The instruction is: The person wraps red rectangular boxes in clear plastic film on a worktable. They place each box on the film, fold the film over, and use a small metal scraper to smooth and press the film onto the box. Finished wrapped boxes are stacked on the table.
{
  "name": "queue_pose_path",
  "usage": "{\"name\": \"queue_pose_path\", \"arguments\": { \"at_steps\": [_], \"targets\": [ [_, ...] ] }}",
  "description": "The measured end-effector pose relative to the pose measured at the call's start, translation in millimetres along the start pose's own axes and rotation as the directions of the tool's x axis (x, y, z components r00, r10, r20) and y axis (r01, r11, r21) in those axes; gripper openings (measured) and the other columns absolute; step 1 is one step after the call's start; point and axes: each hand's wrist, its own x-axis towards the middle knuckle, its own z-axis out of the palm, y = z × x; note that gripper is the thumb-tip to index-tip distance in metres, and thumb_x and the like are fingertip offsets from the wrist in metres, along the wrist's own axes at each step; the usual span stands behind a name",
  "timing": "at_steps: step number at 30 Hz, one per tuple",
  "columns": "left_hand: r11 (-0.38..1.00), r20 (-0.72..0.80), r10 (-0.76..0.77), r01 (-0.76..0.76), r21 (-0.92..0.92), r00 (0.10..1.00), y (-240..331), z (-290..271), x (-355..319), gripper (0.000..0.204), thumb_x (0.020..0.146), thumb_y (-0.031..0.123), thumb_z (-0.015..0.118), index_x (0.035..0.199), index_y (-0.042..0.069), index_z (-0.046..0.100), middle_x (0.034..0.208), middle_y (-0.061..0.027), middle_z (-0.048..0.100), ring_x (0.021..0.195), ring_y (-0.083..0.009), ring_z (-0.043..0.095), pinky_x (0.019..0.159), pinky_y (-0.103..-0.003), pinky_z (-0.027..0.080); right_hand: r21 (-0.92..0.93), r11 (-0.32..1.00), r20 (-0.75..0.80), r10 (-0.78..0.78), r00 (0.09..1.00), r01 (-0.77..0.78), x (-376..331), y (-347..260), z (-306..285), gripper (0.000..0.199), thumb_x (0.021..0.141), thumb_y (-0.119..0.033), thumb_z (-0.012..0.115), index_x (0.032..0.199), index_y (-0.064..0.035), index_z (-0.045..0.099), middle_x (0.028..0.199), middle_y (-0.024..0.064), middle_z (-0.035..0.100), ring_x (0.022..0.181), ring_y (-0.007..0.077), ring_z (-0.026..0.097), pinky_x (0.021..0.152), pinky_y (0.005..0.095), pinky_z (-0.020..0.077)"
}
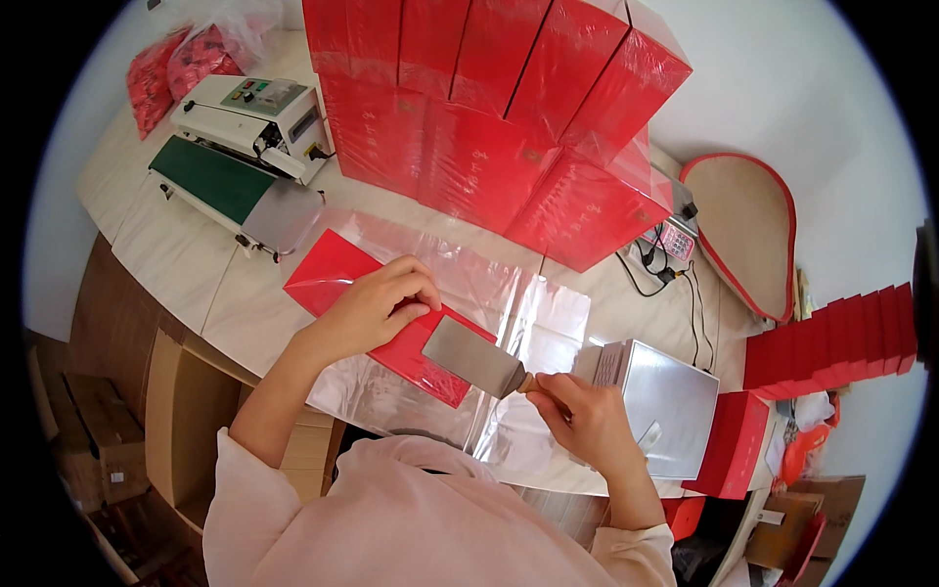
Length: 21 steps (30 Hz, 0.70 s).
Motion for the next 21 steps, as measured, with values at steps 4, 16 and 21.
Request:
{"name": "queue_pose_path", "arguments": {
  "at_steps": [4,16,21],
  "targets": [
    [0.995,-0.031,-0.032,0.029,-0.099,0.999,-2.2,0.2,1.9,0.012,0.086,0.000,0.064,0.097,0.004,0.060,0.101,-0.0068,0.056,0.090,-0.0207,0.058,0.078,-0.030,0.048,-0.001,1.000,-0.009,-0.014,1.000,0.014,6.3,3.8,-0.6,0.012,0.087,-0.018,0.070,0.090,-0.0085,0.064,0.070,0.0030,0.065,0.050,0.0243,0.059,0.042,0.0338,0.0426],
    [0.816,-0.053,0.407,-0.337,0.470,0.912,23.5,2.4,39.4,0.028,0.074,0.024,0.078,0.093,0.010,0.064,0.103,-0.0051,0.060,0.101,-0.0233,0.057,0.103,-0.044,0.036,-0.002,0.999,-0.027,-0.039,0.999,0.039,11.1,9.5,4.3,0.013,0.089,-0.022,0.068,0.086,-0.0106,0.062,0.067,0.0013,0.062,0.047,0.0243,0.057,0.040,0.0348,0.0413],
    [0.754,0.203,0.384,-0.433,0.494,0.901,25.9,-6.4,34.4,0.012,0.076,0.018,0.073,0.076,0.011,0.064,0.080,0.0001,0.061,0.088,-0.0180,0.059,0.100,-0.041,0.039,-0.029,1.000,-0.024,-0.004,1.000,0.003,7.5,9.5,7.5,0.017,0.089,-0.023,0.068,0.083,-0.0103,0.058,0.065,0.0015,0.060,0.047,0.0255,0.055,0.040,0.0358,0.0401]
  ]
}}
